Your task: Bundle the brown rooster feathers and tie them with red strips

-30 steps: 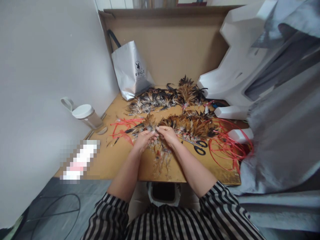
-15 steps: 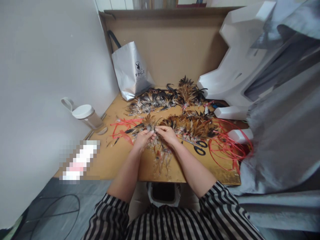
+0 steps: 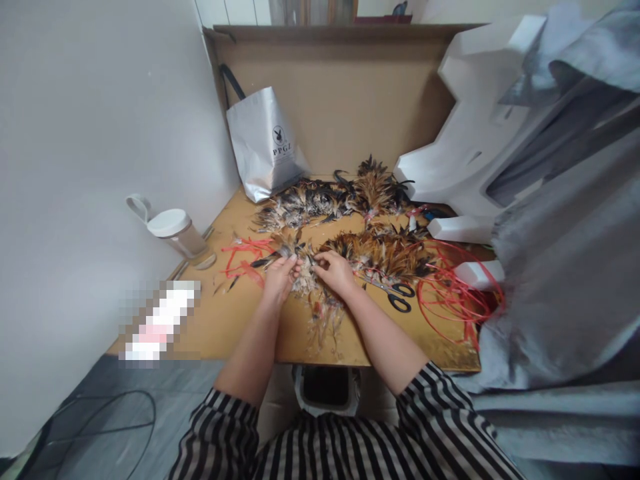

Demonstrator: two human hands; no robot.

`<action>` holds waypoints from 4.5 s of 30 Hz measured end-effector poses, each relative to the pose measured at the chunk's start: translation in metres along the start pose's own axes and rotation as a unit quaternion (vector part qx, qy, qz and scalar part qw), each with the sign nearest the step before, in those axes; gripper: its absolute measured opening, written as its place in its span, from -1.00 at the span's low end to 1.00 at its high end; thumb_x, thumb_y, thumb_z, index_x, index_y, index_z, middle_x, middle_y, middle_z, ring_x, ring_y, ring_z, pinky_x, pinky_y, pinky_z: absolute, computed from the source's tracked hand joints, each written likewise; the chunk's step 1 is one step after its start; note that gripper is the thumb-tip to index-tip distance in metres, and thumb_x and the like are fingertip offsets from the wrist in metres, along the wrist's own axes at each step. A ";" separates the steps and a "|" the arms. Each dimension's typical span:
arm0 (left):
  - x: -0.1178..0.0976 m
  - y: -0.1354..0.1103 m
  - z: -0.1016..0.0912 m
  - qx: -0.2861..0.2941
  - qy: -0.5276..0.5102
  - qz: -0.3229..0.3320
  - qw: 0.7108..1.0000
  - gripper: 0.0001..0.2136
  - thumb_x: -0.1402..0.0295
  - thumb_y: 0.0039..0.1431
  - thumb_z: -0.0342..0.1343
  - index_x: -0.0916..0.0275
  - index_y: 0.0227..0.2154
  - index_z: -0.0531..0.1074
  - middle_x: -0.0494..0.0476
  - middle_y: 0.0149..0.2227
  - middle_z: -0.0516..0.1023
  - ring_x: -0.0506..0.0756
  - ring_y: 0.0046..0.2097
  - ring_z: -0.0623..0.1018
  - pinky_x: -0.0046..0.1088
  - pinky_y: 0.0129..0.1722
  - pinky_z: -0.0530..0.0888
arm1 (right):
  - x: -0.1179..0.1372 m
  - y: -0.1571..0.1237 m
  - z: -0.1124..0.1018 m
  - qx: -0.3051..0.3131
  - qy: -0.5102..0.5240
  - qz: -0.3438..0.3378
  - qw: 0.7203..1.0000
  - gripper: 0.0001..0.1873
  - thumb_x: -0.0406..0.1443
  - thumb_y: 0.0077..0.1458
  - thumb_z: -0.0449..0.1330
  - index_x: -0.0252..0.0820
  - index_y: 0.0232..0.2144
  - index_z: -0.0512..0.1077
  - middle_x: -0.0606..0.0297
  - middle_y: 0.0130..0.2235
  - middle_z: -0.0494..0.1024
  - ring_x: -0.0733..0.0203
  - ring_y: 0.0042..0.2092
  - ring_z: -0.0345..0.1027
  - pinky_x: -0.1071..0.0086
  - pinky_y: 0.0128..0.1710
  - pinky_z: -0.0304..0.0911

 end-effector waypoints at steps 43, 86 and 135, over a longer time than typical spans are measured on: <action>0.013 0.000 0.004 0.006 0.090 -0.004 0.996 -0.75 0.27 -0.24 0.26 0.35 -0.51 0.42 0.06 -0.55 0.43 -0.09 -0.53 0.40 -0.63 -0.57 0.28 | 0.002 -0.005 0.025 -0.004 0.363 0.156 0.918 -0.76 -0.14 -0.17 0.18 -0.22 -0.53 0.44 0.39 -0.60 0.39 0.40 -0.58 0.13 0.50 -0.57 0.07; 0.008 -0.006 0.017 0.080 0.237 0.007 0.968 -0.77 0.26 -0.21 0.23 0.36 -0.55 0.48 0.11 -0.57 0.48 -0.08 -0.59 0.36 -0.57 -0.59 0.29 | 0.001 -0.003 0.016 -0.008 0.412 0.164 0.896 -0.74 -0.15 -0.23 0.24 -0.23 -0.62 0.33 0.47 -0.67 0.28 0.43 -0.61 0.06 0.51 -0.58 -0.03; 0.007 -0.001 0.005 0.027 -0.062 -0.064 0.996 -0.88 0.50 -0.15 0.22 0.37 -0.47 0.42 0.10 -0.48 0.50 -0.08 -0.45 0.49 -0.71 -0.57 0.34 | -0.007 -0.003 0.033 0.078 0.589 0.230 0.771 -0.75 -0.24 -0.26 0.30 -0.22 -0.46 0.39 0.36 -0.46 0.46 0.46 -0.55 0.19 0.57 -0.60 0.07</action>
Point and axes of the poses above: each hand's wrist, its own y-axis towards the middle knuckle, its own z-axis out of the palm, x = y × z, the point moved 8 cm from there along y, towards the middle knuckle
